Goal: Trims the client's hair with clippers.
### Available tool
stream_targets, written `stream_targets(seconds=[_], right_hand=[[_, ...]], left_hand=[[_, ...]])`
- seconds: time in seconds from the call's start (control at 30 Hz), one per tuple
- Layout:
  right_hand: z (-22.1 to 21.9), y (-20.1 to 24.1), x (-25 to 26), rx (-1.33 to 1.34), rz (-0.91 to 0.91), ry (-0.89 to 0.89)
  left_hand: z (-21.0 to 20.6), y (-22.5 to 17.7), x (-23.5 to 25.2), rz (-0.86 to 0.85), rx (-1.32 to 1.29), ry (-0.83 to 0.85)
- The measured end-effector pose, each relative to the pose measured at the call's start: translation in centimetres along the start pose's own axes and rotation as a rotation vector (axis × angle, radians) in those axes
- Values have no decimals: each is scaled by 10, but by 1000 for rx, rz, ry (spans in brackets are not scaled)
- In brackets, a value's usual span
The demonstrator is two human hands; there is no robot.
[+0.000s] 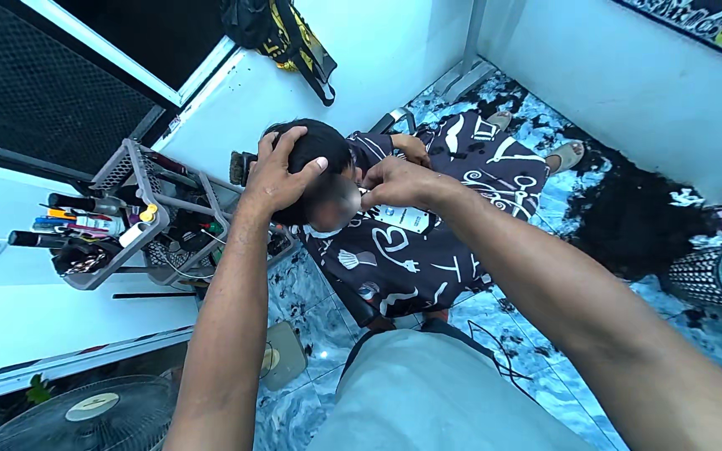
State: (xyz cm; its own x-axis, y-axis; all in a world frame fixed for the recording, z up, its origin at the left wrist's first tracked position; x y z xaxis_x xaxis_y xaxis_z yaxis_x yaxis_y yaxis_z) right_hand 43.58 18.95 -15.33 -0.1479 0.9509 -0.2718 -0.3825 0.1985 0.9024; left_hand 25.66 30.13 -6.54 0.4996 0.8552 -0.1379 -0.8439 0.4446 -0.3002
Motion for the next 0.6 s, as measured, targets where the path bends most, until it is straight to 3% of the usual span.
stream_targets(seconds=[0.27, 0.43, 0.6], right_hand=[[-1, 2, -1, 51, 54, -11], [-9, -8, 0, -195, -37, -7], [-15, -10, -3, -81, -60, -46]], left_hand=[[-1, 0, 1, -14, -6, -5], [0, 0, 3, -6, 15, 20], [-1, -1, 7, 5, 28, 26]])
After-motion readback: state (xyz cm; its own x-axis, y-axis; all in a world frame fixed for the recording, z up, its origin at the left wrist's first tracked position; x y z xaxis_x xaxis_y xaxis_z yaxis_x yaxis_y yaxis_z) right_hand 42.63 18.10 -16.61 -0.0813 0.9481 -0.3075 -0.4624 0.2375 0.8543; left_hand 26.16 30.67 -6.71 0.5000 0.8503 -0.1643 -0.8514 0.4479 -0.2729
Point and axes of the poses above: each hand's wrist, its own x-axis towards the middle knuckle, its own z-axis out of the back of the hand, y = z × x, the point moved 6 cm from there along x, towards the middle knuckle, and after that the axes turned 3 degrees about -x, right-handed, at the moved point
